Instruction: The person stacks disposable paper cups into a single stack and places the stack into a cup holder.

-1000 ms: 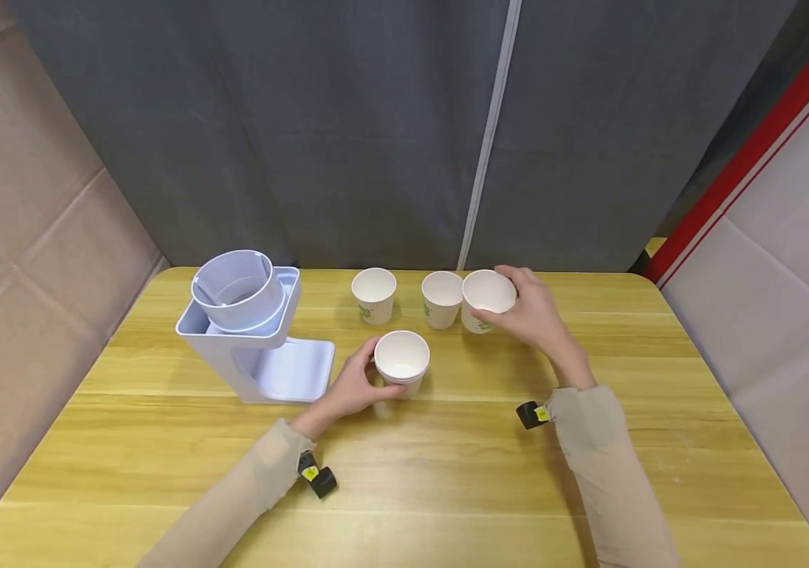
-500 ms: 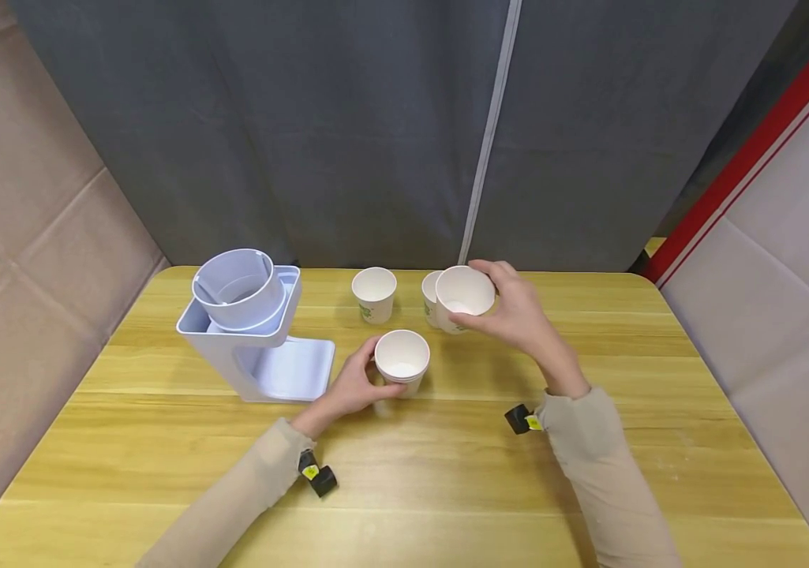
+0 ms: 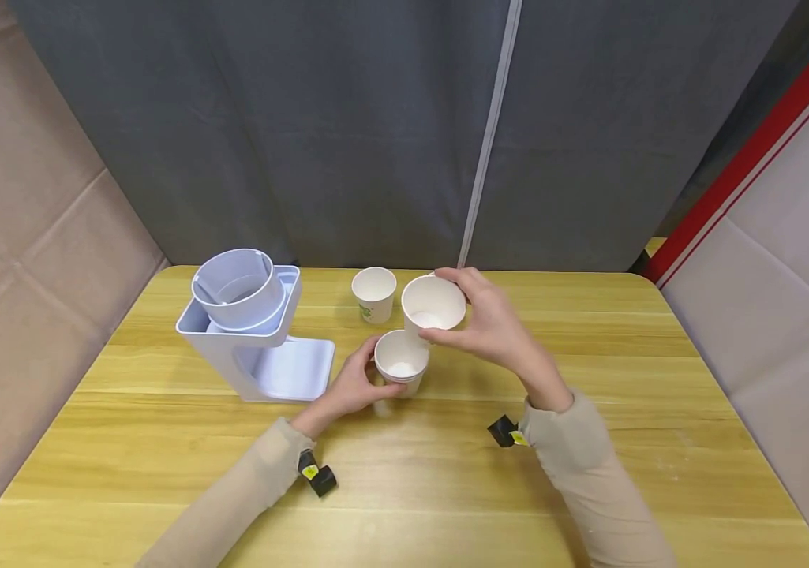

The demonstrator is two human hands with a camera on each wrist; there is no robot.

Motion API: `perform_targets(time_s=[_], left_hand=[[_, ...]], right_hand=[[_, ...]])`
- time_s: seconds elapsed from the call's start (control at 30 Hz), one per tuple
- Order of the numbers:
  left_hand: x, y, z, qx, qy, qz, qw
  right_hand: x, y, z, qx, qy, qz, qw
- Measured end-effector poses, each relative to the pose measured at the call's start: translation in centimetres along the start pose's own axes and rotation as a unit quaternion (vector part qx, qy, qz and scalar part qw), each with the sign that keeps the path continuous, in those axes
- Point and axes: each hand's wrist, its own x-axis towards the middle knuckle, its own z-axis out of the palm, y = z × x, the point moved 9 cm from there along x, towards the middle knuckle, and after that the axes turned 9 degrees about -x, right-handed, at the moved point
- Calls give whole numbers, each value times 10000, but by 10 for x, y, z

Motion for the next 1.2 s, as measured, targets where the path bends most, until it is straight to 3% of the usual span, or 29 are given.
perform_targets(time_s=[0.47, 1.2], left_hand=[[-1, 0, 0, 42, 5, -85, 10000], [0, -2, -1, 12, -37, -76, 10000]], right_hand=[[0, -21, 18, 295, -122, -431, 9986], [-8, -13, 56, 313, -418, -476, 9975]])
